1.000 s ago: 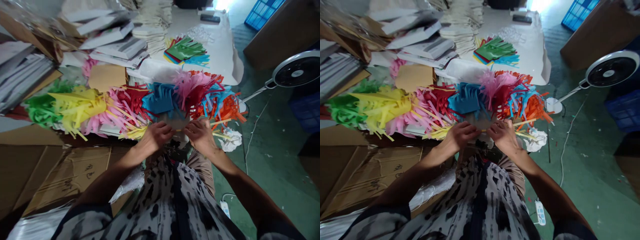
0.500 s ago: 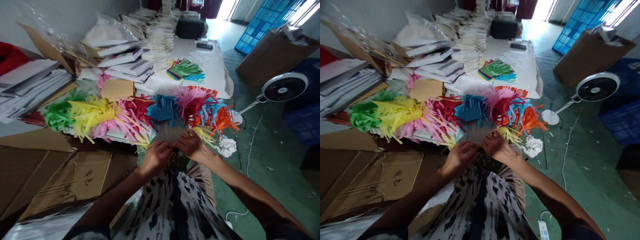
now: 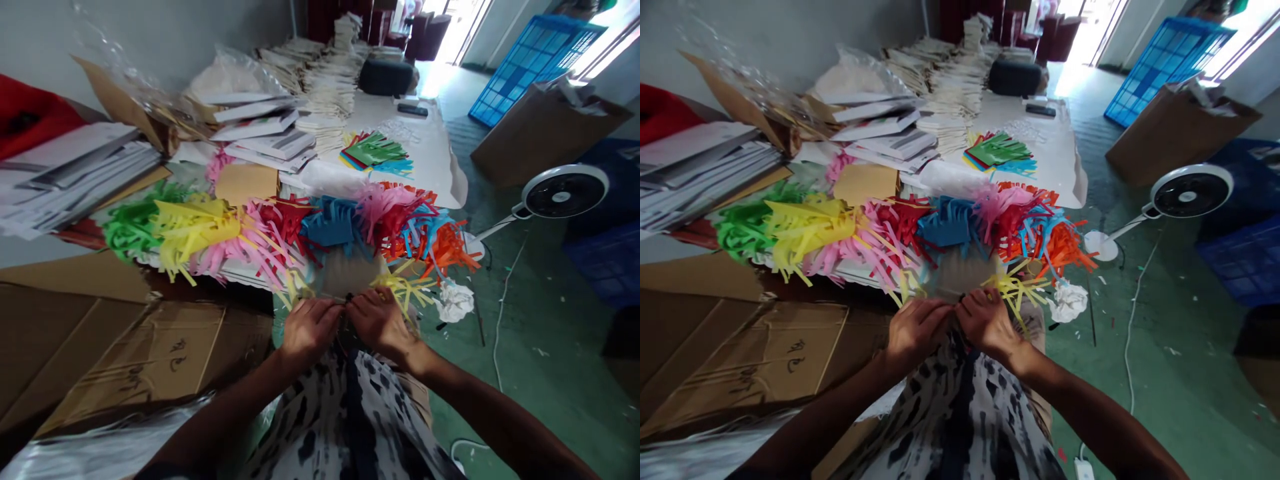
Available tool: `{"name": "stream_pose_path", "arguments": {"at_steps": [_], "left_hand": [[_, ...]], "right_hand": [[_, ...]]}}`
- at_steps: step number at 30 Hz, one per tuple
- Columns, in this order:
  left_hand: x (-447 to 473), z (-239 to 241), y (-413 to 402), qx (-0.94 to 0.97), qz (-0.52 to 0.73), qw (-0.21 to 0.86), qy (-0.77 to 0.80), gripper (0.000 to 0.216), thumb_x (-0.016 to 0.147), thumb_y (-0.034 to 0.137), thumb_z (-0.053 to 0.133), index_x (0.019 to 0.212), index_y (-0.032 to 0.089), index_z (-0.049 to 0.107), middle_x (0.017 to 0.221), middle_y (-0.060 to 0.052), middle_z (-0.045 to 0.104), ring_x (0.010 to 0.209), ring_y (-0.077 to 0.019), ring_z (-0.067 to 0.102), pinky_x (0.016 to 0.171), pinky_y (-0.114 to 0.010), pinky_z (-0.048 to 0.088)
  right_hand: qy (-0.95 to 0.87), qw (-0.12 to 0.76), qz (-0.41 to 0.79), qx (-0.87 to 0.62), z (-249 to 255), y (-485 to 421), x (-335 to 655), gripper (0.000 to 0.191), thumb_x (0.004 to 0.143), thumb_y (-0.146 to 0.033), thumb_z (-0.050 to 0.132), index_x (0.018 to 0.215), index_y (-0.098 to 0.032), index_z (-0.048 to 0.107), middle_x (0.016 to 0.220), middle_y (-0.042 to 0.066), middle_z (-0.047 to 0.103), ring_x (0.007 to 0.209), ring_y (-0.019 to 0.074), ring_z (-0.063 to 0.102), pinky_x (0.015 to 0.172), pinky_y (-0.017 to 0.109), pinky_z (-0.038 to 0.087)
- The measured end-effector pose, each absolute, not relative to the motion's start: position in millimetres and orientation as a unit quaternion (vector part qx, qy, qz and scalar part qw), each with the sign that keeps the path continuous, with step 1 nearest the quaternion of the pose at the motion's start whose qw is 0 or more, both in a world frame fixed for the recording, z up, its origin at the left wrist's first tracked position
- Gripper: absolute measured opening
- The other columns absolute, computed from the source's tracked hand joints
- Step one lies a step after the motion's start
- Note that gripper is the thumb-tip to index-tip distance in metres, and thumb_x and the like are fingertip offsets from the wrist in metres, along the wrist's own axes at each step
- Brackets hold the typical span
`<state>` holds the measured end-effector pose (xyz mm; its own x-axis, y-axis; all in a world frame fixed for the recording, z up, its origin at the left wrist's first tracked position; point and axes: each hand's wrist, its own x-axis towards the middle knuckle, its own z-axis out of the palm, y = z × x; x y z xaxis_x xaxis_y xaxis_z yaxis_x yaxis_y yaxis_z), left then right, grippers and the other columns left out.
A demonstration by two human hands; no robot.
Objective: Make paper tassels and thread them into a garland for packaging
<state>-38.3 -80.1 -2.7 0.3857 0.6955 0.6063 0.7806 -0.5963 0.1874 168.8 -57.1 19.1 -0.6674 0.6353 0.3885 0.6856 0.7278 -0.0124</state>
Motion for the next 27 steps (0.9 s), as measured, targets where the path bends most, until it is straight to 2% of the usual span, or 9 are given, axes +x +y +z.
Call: {"name": "stream_pose_path", "arguments": {"at_steps": [2, 4, 7, 10, 13, 17, 20, 22, 27], "left_hand": [[-36.6, 6.5, -81.9, -0.816, -0.355, 0.041, -0.455, 0.013, 0.098, 0.020, 0.068, 0.108, 0.025, 0.077, 0.100, -0.004, 0.083, 0.086, -0.0200, 0.077, 0.079, -0.036, 0.056], [-33.1, 19.3, -81.2, -0.783, -0.403, -0.043, -0.471, 0.013, 0.100, 0.022, 0.068, 0.108, 0.025, 0.078, 0.104, -0.004, 0.084, 0.091, -0.0197, 0.079, 0.084, -0.035, 0.058], [-26.5, 42.3, -71.6, -0.660, -0.483, -0.299, -0.492, 0.013, 0.100, 0.032, 0.070, 0.103, 0.023, 0.079, 0.110, -0.006, 0.083, 0.099, -0.0204, 0.079, 0.090, -0.033, 0.060], [-22.8, 60.8, -54.6, -0.487, -0.491, -0.549, -0.470, 0.027, 0.086, 0.043, 0.084, 0.091, 0.018, 0.076, 0.098, -0.006, 0.083, 0.086, -0.0194, 0.079, 0.079, -0.029, 0.060], [-22.6, 68.6, -40.4, -0.386, -0.469, -0.671, -0.425, 0.039, 0.068, 0.042, 0.098, 0.080, 0.016, 0.072, 0.077, -0.003, 0.079, 0.070, -0.0147, 0.073, 0.068, -0.023, 0.055], [-22.9, 68.4, -31.3, -0.334, -0.442, -0.733, -0.396, 0.043, 0.060, 0.039, 0.102, 0.085, 0.015, 0.077, 0.072, -0.001, 0.076, 0.062, -0.0101, 0.067, 0.061, -0.020, 0.049], [-24.5, 68.5, -24.3, -0.347, -0.444, -0.726, -0.395, 0.048, 0.061, 0.037, 0.102, 0.100, 0.016, 0.082, 0.074, -0.001, 0.077, 0.062, -0.0088, 0.064, 0.059, -0.019, 0.045], [-27.3, 70.1, -17.4, -0.364, -0.462, -0.706, -0.393, 0.050, 0.060, 0.034, 0.102, 0.104, 0.018, 0.083, 0.077, -0.001, 0.078, 0.066, -0.0097, 0.066, 0.063, -0.020, 0.047], [-38.5, 76.6, 1.2, -0.398, -0.466, -0.684, -0.395, 0.035, 0.056, 0.034, 0.103, 0.074, 0.014, 0.080, 0.074, -0.002, 0.076, 0.068, -0.0114, 0.065, 0.069, -0.023, 0.050]], "right_hand": [[-0.902, 0.217, -0.059, -0.368, 24.8, -51.1, 172.4, 0.016, 0.101, -0.016, 0.066, 0.089, -0.024, 0.072, 0.085, 0.001, 0.076, 0.091, 0.0191, 0.063, 0.090, 0.039, 0.036], [-0.882, 0.268, -0.086, -0.377, 34.2, -42.9, 176.6, 0.014, 0.101, -0.018, 0.067, 0.092, -0.025, 0.074, 0.087, -0.001, 0.079, 0.092, 0.0181, 0.066, 0.092, 0.038, 0.036], [-0.853, 0.333, -0.167, -0.367, 53.9, -30.6, 180.1, 0.010, 0.099, -0.019, 0.072, 0.098, -0.028, 0.076, 0.090, -0.004, 0.082, 0.093, 0.0163, 0.070, 0.092, 0.038, 0.038], [-0.832, 0.377, -0.214, -0.346, 72.7, -23.4, 178.7, 0.009, 0.097, -0.020, 0.077, 0.095, -0.028, 0.075, 0.087, -0.006, 0.082, 0.089, 0.0152, 0.072, 0.088, 0.037, 0.041], [-0.816, 0.406, -0.217, -0.348, 83.5, -21.6, 175.5, 0.012, 0.095, -0.020, 0.079, 0.091, -0.030, 0.074, 0.083, -0.008, 0.081, 0.085, 0.0153, 0.072, 0.086, 0.038, 0.042], [-0.819, 0.429, -0.134, -0.357, 89.1, -20.8, 171.7, 0.010, 0.095, -0.018, 0.078, 0.094, -0.029, 0.076, 0.082, -0.005, 0.081, 0.084, 0.0178, 0.074, 0.085, 0.038, 0.046], [-0.810, 0.442, 0.026, -0.385, 94.4, -18.5, 165.6, 0.008, 0.095, -0.019, 0.077, 0.095, -0.027, 0.079, 0.085, -0.002, 0.081, 0.082, 0.0179, 0.075, 0.082, 0.037, 0.051], [-0.779, 0.444, 0.144, -0.418, 100.0, -15.2, 159.8, 0.008, 0.093, -0.019, 0.078, 0.092, -0.027, 0.080, 0.085, -0.002, 0.081, 0.080, 0.0172, 0.075, 0.079, 0.034, 0.053], [-0.733, 0.419, 0.288, -0.452, 115.6, 2.7, 153.0, 0.006, 0.090, -0.024, 0.079, 0.086, -0.027, 0.083, 0.083, -0.001, 0.082, 0.076, 0.0177, 0.075, 0.075, 0.032, 0.055]]}}
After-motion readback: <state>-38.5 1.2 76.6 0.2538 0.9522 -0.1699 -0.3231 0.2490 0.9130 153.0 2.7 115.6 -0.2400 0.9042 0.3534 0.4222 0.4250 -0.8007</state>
